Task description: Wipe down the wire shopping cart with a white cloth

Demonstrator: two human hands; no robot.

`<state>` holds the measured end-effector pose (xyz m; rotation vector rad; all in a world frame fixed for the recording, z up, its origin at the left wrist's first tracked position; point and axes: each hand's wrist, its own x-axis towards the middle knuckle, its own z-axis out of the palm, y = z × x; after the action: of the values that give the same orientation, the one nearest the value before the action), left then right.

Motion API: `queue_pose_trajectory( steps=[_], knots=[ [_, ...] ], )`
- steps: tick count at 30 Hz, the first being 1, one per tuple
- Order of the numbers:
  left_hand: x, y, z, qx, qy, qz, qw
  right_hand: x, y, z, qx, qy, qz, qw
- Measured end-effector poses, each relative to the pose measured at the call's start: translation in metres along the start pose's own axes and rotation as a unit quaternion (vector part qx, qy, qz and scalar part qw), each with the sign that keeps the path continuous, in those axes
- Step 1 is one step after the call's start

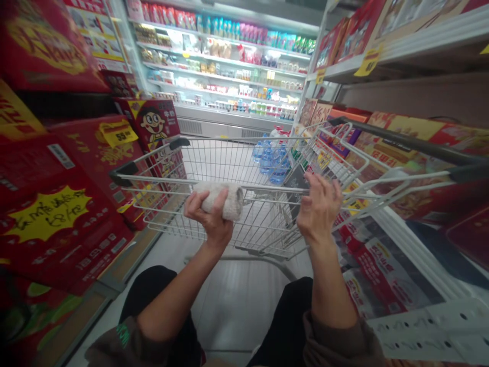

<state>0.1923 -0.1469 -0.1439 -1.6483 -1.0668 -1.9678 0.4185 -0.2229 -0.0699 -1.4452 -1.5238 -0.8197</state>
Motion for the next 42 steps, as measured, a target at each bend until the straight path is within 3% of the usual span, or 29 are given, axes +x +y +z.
queue_pose_trajectory(
  steps=[5, 9, 14, 18, 21, 26, 29, 34, 37, 40, 42],
  knots=[
    [-0.026, -0.013, 0.022, 0.025, -0.041, 0.073, 0.996, -0.001, 0.029, -0.012, 0.026, -0.002, 0.042, 0.999],
    [-0.042, -0.016, 0.021, 0.035, -0.062, 0.054, 0.996, -0.002, 0.031, -0.01, 0.065, 0.001, 0.044, 0.997],
    [-0.025, 0.011, 0.013, 0.003, -0.054, 0.065, 0.996, -0.004, 0.029, -0.004, 0.073, 0.017, 0.046, 0.996],
    [-0.018, 0.035, 0.025, 0.002, -0.044, 0.109, 0.993, -0.007, 0.029, -0.004, 0.079, 0.028, 0.046, 0.995],
    [-0.035, 0.034, 0.03, 0.025, -0.051, 0.143, 0.988, -0.008, 0.028, -0.005, 0.083, 0.022, 0.028, 0.996],
    [-0.068, 0.024, 0.013, 0.028, -0.102, 0.128, 0.986, -0.008, 0.026, -0.004, 0.089, 0.025, 0.03, 0.995],
    [-0.057, 0.039, 0.011, -0.003, -0.09, 0.098, 0.991, -0.008, 0.025, -0.007, 0.095, 0.021, 0.034, 0.995],
    [-0.028, 0.067, 0.04, -0.015, -0.043, 0.137, 0.99, -0.006, 0.025, -0.018, 0.127, -0.012, 0.035, 0.991],
    [-0.045, 0.067, 0.051, -0.005, -0.05, 0.172, 0.984, -0.006, 0.025, -0.022, 0.139, -0.038, 0.019, 0.989],
    [-0.068, 0.063, 0.046, -0.003, -0.069, 0.162, 0.984, -0.006, 0.03, -0.027, 0.133, -0.063, -0.012, 0.989],
    [-0.071, 0.067, 0.04, -0.015, -0.072, 0.144, 0.987, -0.004, 0.037, -0.034, 0.11, -0.075, -0.04, 0.99]
  ],
)
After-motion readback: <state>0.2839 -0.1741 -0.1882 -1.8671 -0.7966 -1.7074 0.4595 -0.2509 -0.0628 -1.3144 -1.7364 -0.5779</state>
